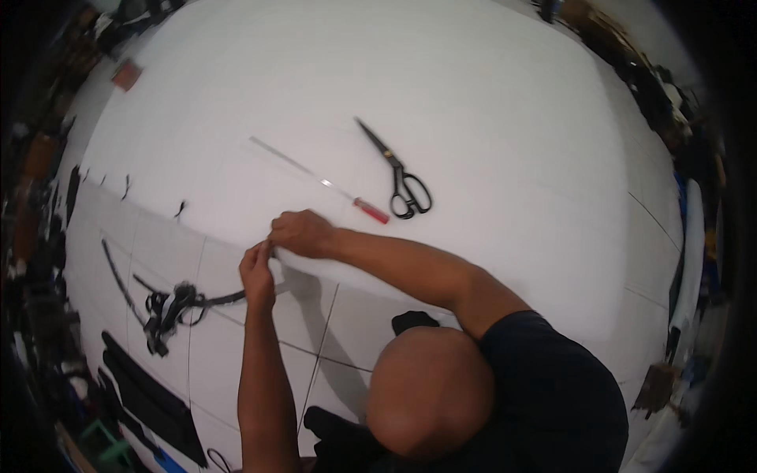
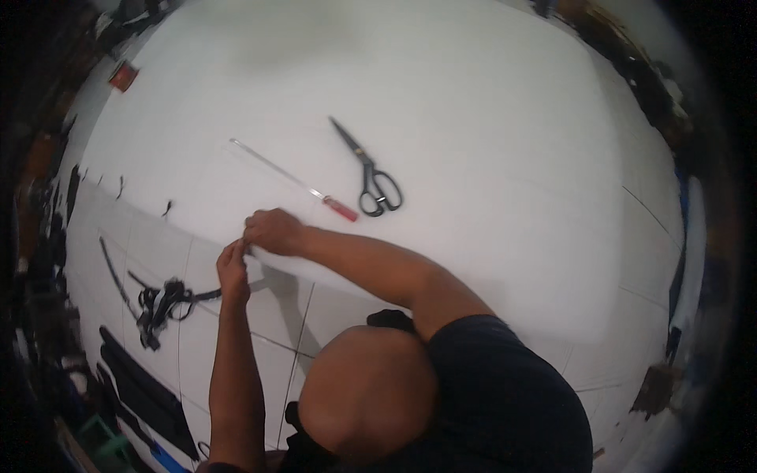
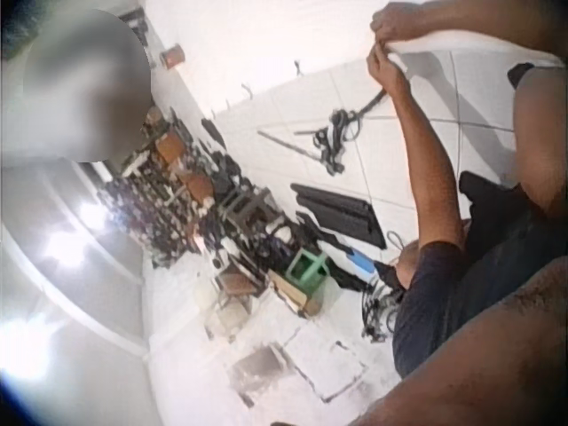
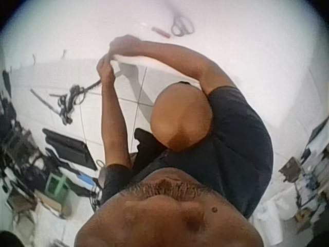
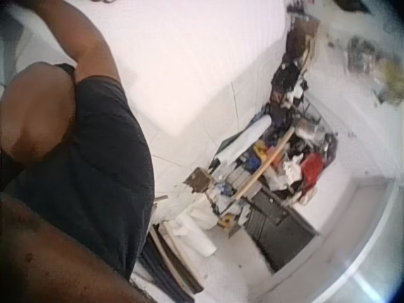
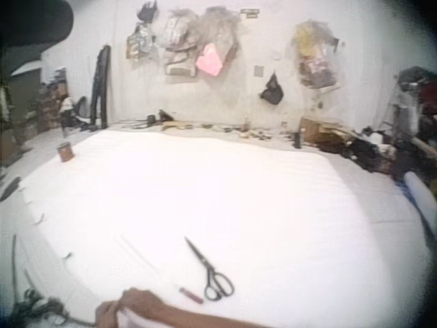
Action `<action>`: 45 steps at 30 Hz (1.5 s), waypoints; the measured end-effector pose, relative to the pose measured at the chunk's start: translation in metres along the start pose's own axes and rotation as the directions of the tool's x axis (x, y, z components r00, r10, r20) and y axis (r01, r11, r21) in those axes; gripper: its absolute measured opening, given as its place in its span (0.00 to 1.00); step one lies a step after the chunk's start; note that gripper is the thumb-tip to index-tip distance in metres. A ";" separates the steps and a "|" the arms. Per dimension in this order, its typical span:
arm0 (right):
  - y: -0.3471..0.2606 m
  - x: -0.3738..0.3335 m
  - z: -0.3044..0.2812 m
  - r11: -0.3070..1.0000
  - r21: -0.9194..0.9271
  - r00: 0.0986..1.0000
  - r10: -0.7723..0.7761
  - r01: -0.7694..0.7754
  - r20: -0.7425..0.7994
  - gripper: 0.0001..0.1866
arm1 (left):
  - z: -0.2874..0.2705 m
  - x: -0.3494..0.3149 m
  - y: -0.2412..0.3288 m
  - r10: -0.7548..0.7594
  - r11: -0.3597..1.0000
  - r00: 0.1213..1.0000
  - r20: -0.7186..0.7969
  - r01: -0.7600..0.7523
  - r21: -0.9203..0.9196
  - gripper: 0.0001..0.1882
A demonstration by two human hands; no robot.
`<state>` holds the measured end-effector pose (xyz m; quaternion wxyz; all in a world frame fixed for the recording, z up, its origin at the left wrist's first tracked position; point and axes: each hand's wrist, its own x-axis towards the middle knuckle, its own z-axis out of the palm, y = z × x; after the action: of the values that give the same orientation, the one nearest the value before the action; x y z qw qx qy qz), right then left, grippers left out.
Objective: The person attaches fabric straps along the edge of a large foam pad, inserting strips through the foam using a metal rod, tying knots by hand, and cutting material with scissors.
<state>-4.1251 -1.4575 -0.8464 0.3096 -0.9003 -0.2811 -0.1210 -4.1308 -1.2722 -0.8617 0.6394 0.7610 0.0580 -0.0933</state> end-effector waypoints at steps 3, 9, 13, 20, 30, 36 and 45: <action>-0.001 0.002 -0.004 1.000 0.006 0.999 -0.022 0.022 -0.047 0.05 | 0.006 -0.006 0.015 0.047 0.996 0.999 0.007 -0.047 0.072 0.17; 0.005 0.000 -0.005 0.989 -0.143 0.999 -0.027 0.030 0.021 0.03 | -0.012 -0.010 0.007 0.217 0.912 0.975 -0.041 -0.187 0.364 0.14; 0.003 0.002 -0.003 0.988 -0.155 1.000 0.013 -0.010 0.018 0.03 | -0.014 -0.008 -0.002 0.322 0.747 0.946 -0.033 -0.233 0.622 0.14; 0.019 -0.068 -0.104 0.778 0.280 0.759 0.619 -0.562 -0.199 0.10 | -0.042 -0.034 0.042 -0.037 0.819 0.996 0.075 -0.013 0.574 0.16; 0.009 -0.111 -0.164 0.578 -0.238 0.593 0.805 -0.781 0.011 0.23 | -0.067 -0.041 0.045 -0.035 0.867 0.994 0.107 -0.023 0.498 0.17; 0.013 -0.145 -0.164 0.341 0.291 0.399 0.901 -0.894 0.172 0.12 | -0.052 -0.043 0.057 0.020 0.861 0.998 0.061 -0.048 0.507 0.17; -0.094 -0.153 -0.078 -0.021 0.653 0.602 0.363 -0.757 0.711 0.19 | -0.054 -0.040 0.064 -0.047 0.851 0.999 0.010 0.034 0.524 0.17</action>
<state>-4.3070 -1.5112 -0.7996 0.7377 -0.5672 0.0578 0.3616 -4.1534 -1.2286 -0.7827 0.4068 0.9037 0.0392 -0.1277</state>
